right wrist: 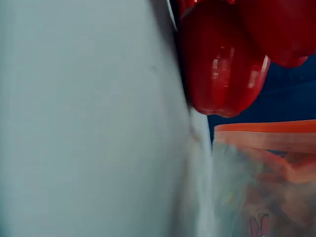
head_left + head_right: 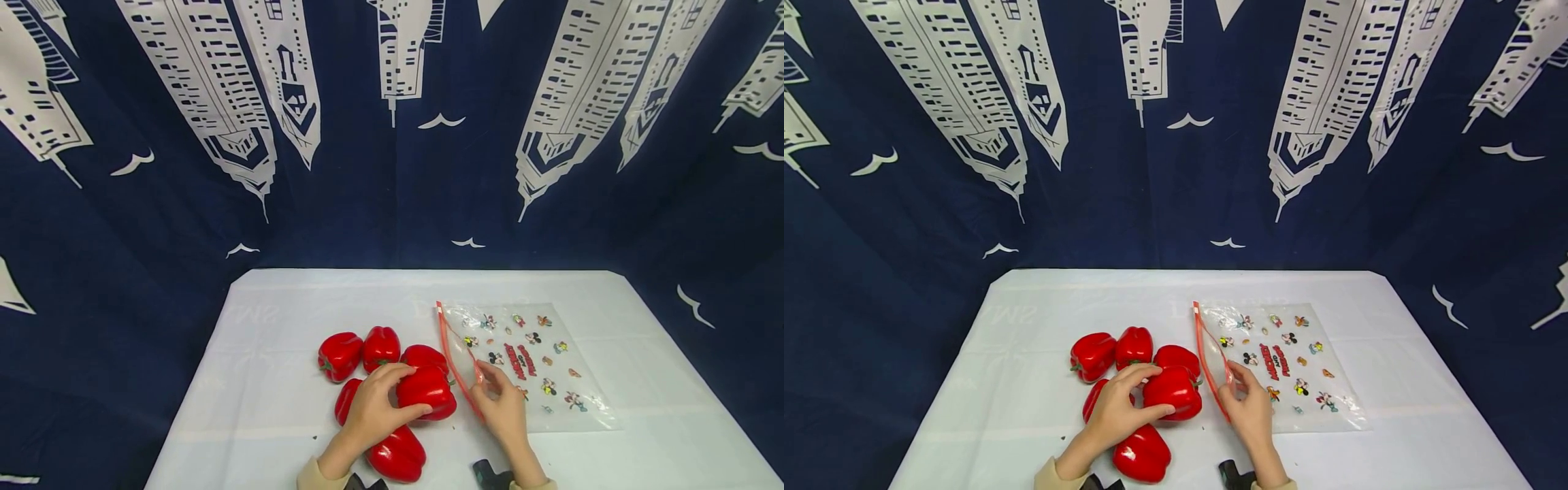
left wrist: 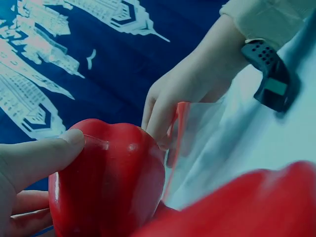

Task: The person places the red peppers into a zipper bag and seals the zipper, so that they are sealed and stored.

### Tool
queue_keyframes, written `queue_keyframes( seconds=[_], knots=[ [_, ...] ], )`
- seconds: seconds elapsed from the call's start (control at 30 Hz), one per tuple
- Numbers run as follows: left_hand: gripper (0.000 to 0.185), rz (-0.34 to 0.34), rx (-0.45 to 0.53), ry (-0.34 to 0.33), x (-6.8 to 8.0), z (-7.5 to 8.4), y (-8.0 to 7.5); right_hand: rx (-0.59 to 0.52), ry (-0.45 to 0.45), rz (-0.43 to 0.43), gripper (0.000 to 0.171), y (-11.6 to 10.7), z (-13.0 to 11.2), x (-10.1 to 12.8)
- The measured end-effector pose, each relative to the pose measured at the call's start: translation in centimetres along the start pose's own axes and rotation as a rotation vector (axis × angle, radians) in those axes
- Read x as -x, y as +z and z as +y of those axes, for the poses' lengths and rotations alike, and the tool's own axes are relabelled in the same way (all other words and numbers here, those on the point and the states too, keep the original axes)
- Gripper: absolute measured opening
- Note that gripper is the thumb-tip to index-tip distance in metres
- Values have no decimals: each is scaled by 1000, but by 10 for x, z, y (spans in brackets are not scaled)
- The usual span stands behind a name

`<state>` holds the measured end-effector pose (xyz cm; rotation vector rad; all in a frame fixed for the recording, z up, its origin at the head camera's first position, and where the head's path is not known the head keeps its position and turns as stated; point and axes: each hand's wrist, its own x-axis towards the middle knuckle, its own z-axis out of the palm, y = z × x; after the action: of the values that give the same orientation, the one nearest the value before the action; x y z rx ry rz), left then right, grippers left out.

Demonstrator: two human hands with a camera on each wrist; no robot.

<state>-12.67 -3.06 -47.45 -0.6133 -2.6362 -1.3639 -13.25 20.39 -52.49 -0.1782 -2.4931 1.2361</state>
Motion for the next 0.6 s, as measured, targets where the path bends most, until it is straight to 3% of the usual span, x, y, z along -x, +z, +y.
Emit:
queue_keyframes(
  seconds=[0.3,0.53,0.6],
  knots=[
    [54,108,59,116,-18,10,-12,-82,-91,112,37,-15,-22,-3],
    [52,150,70,157,-27,15,-9,-71,-213,172,39,-5,0,-9],
    [52,142,69,151,-27,15,-7,-74,-208,176,39,-6,-5,-7]
  ],
)
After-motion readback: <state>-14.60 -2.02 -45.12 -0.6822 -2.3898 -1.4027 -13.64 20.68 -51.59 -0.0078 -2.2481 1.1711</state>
